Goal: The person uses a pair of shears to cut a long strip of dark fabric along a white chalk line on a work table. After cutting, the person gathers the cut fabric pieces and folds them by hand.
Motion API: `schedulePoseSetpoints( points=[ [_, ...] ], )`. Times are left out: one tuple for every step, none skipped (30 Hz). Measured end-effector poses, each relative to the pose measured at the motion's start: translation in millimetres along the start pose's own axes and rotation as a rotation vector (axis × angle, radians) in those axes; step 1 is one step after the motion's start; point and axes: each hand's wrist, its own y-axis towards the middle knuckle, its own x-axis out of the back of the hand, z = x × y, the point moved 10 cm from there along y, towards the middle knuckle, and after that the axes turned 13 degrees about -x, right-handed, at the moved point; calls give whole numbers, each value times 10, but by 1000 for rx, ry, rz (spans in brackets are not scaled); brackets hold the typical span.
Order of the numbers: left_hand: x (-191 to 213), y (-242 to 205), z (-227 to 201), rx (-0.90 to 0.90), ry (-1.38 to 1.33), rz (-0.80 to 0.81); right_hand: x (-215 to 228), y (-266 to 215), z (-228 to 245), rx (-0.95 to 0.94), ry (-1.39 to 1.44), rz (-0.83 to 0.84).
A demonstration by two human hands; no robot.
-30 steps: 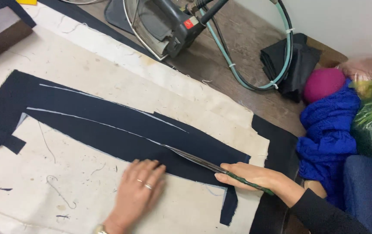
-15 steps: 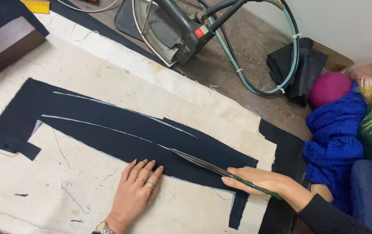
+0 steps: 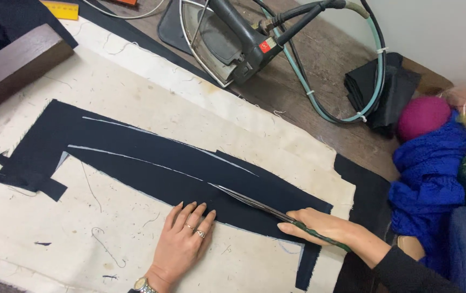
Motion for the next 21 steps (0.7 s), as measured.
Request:
schedulePoseSetpoints(
  points=[
    [-1, -6, 4, 1, 0, 0, 9, 1, 5, 0, -1, 0],
    [-9, -12, 5, -2, 1, 8, -6, -13, 68, 59, -56, 13],
    [-20, -15, 0, -5, 0, 16, -23, -35, 122, 117, -111, 24],
    [-20, -19, -5, -3, 0, 15, 1, -54, 193, 117, -112, 24],
    [-25, -20, -2, -2, 0, 16, 17, -60, 248, 94, -81, 49],
    [-30, -22, 2, 0, 0, 17, 32, -66, 303, 72, -50, 73],
    [-26, -27, 6, 3, 2, 19, 55, -74, 372, 74, -52, 76],
    [-24, -31, 6, 1, -5, 22, 81, -80, 435, 70, -54, 74],
    [-29, -26, 5, -2, -13, 22, 116, -88, 490, 65, -56, 70],
    [-27, -23, 5, 0, -13, 22, 108, -75, 497, 65, -58, 71],
    [-20, -18, 8, 2, -10, 19, 118, -57, 495, 53, -78, 52],
    [-14, -13, 9, 4, -7, 16, 129, -40, 491, 40, -98, 32],
    [-20, -26, 17, 6, -7, 15, 88, 15, 453, 40, -99, 33],
    [-46, -37, 12, -4, -5, 34, 100, 72, 412, 36, -116, -23],
    [-72, -51, 9, -14, -5, 54, 109, 127, 374, 31, -132, -79],
    [-66, -46, 7, -12, -6, 55, 102, 118, 366, 30, -133, -77],
    [-46, -38, 9, -11, -9, 40, 90, 112, 354, 27, -65, -50],
    [-27, -31, 8, -10, -13, 25, 76, 105, 342, 25, 3, -23],
    [-29, -35, 12, -9, -12, 25, 111, 65, 366, 25, 1, -23],
    [-41, -37, 11, -12, -12, 34, 101, 21, 404, 39, 16, 27],
    [-54, -39, 4, -16, -14, 44, 88, -29, 438, 53, 31, 78]
  ],
)
